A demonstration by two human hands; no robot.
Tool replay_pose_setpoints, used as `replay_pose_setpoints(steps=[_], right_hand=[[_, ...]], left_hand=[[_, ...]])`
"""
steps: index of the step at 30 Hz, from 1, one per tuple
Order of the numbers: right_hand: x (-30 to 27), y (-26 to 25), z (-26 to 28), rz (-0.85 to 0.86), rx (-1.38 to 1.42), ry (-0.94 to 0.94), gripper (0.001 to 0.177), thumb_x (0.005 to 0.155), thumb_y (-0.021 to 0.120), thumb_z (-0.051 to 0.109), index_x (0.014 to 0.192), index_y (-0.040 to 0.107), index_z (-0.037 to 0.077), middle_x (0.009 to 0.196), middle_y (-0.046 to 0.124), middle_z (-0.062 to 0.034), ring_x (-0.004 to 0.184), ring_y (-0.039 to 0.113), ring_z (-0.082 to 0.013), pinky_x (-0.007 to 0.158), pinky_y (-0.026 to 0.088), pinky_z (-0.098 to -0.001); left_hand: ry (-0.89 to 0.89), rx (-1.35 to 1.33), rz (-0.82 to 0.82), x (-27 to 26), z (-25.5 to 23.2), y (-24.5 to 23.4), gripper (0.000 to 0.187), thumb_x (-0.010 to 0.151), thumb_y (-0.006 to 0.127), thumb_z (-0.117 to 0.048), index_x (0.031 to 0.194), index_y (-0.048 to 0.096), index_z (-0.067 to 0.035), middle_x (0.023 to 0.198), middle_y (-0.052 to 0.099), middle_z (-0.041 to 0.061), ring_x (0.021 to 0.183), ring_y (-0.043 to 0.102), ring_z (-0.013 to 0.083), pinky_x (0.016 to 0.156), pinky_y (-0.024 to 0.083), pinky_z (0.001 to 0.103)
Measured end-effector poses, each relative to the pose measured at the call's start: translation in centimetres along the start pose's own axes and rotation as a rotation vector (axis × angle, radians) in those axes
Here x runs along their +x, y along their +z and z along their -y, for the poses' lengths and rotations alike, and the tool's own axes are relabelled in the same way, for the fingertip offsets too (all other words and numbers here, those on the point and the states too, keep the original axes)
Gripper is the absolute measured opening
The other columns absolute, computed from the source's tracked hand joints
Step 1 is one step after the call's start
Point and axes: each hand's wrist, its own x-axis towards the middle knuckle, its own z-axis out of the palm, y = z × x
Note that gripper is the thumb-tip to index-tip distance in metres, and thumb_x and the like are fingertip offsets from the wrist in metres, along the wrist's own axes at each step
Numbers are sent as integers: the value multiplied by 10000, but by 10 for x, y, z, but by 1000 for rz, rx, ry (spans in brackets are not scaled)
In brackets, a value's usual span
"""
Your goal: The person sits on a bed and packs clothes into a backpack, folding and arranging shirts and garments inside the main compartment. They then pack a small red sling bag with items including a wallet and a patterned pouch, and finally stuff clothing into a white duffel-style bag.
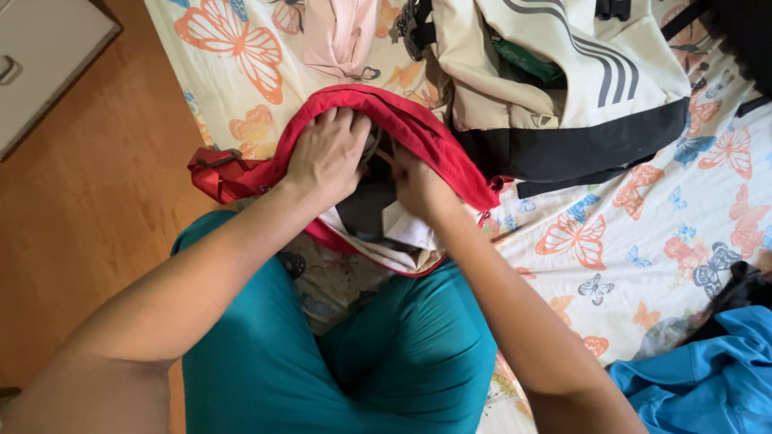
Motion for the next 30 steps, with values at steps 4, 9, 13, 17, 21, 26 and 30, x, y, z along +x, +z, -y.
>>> replay_pose_setpoints(steps=[4,9,13,17,21,26,30], right_hand=[[-18,-42,31,-159,114,-137,235,841,590,-71,1018,683,53,910,700,-170,848,712,-352,747,572,-415],[6,-36,29,-55,122,-130,258,770,584,-10,946,742,93,944,747,-161,875,725,-353,770,579,-435],[11,28,12,166,34,131,270,794,604,79,989,782,134,989,750,-173,949,712,-361,850,562,-454],[27,58,-20,-275,-291,-220,512,820,657,131,1310,645,-17,1256,638,-306,1152,591,-453,992,464,-504],[29,49,-35,42,-100,11,573,752,723,154,1294,603,12,1295,606,-271,1231,543,-435,1051,423,-492],[10,25,-1,-32,65,50,292,861,652,17,1140,731,51,1110,708,-197,1038,685,-389,934,543,-456],[-17,-2,18,-80,12,-317,188,773,613,-48,924,686,38,1021,692,-202,919,680,-392,802,553,-469]], left_hand=[[63,53,-31,-1,10,2,364,912,734,-67,1250,601,-41,1204,630,166,1160,606,336,881,552,454],[74,75,-80,-2,13,-10,364,881,736,-59,1220,612,-19,1145,662,174,1106,632,348,837,563,465],[-63,-56,131,-4,5,-3,610,676,816,-152,1213,577,13,1124,650,234,1093,600,395,855,537,493],[-145,14,258,5,1,7,720,704,848,-264,1290,532,11,1104,675,217,1214,548,402,959,496,510],[-55,163,157,13,-4,18,672,679,806,-173,1271,557,25,1056,691,209,1185,569,379,979,501,482],[-37,-5,-2,11,15,13,398,763,757,-77,1120,625,38,1031,682,232,984,667,363,790,572,459],[-73,45,-1,12,28,-2,293,713,711,18,998,657,-22,1016,693,203,958,708,352,771,596,437]])
